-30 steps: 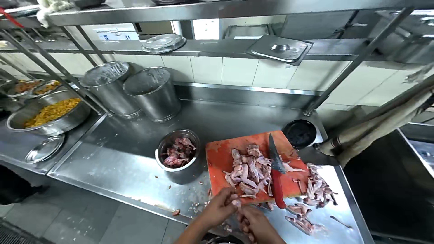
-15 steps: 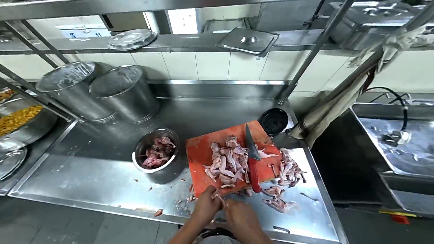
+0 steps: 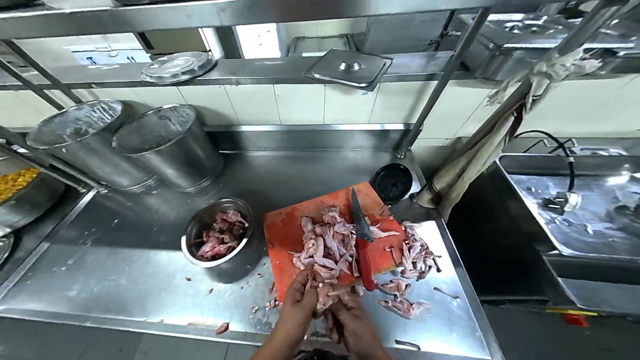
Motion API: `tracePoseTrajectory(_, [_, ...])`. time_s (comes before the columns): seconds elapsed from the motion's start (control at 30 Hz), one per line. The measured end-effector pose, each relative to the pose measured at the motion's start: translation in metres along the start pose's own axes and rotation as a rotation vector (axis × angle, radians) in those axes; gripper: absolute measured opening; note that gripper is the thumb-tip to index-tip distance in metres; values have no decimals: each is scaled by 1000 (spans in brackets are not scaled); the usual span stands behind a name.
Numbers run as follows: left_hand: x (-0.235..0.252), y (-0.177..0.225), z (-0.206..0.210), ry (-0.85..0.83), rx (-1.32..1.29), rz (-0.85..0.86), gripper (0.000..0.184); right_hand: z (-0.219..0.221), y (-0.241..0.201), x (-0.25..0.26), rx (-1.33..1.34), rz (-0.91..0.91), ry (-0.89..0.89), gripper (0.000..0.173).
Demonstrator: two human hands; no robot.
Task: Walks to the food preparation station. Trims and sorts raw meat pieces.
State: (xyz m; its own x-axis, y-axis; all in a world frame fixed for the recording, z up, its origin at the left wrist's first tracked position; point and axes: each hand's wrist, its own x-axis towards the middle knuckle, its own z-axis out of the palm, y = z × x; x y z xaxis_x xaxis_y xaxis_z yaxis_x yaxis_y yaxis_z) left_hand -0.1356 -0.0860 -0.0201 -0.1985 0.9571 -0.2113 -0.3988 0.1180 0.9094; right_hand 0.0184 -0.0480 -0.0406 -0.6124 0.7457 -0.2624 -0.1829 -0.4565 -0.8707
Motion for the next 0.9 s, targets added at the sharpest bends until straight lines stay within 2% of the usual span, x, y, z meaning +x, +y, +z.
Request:
tracePoseTrajectory(0.13, [0, -14, 0, 82, 186, 73, 22, 14, 14, -3, -301, -113, 206, 28])
tracePoseTrajectory(0.23, [-2, -17, 2, 162, 640, 82, 23, 15, 18, -1, -787, -230, 362, 25])
tracePoseTrajectory(0.3, [-3, -8, 6, 191, 969, 11, 27, 21, 10, 2, -1054, -253, 413, 22])
tracePoseTrajectory(0.37, [-2, -2, 8, 164, 1140, -130, 30, 24, 10, 6, -1243, -247, 421, 22])
tracePoseTrajectory(0.43, [0, -3, 4, 150, 1130, -231, 32, 26, 15, 8, -1367, -233, 415, 22])
tracePoseTrajectory(0.47, [1, -6, 0, 162, 1045, -246, 31, 27, 18, 10, -1408, -220, 405, 22])
tracePoseTrajectory(0.53, [3, -9, -12, 184, 717, -238, 35, 30, 12, 13, -1425, -84, 307, 24])
tracePoseTrajectory(0.6, [1, -3, -24, 102, 386, -263, 44, 29, 2, 16, -1383, 63, 175, 29])
tracePoseTrajectory(0.67, [0, -2, -41, -25, 293, -257, 47, 21, 0, 20, -1313, 96, 91, 36])
tracePoseTrajectory(0.8, [-5, -14, -61, -21, 538, -42, 29, 10, 0, 29, -1166, 113, -43, 37])
tracePoseTrajectory(0.83, [-6, -14, -64, 0, 635, 3, 27, 10, -4, 28, -1145, 71, -22, 39])
tracePoseTrajectory(0.9, [-7, -13, -70, 0, 811, 50, 27, 13, -12, 27, -1184, -128, -10, 54])
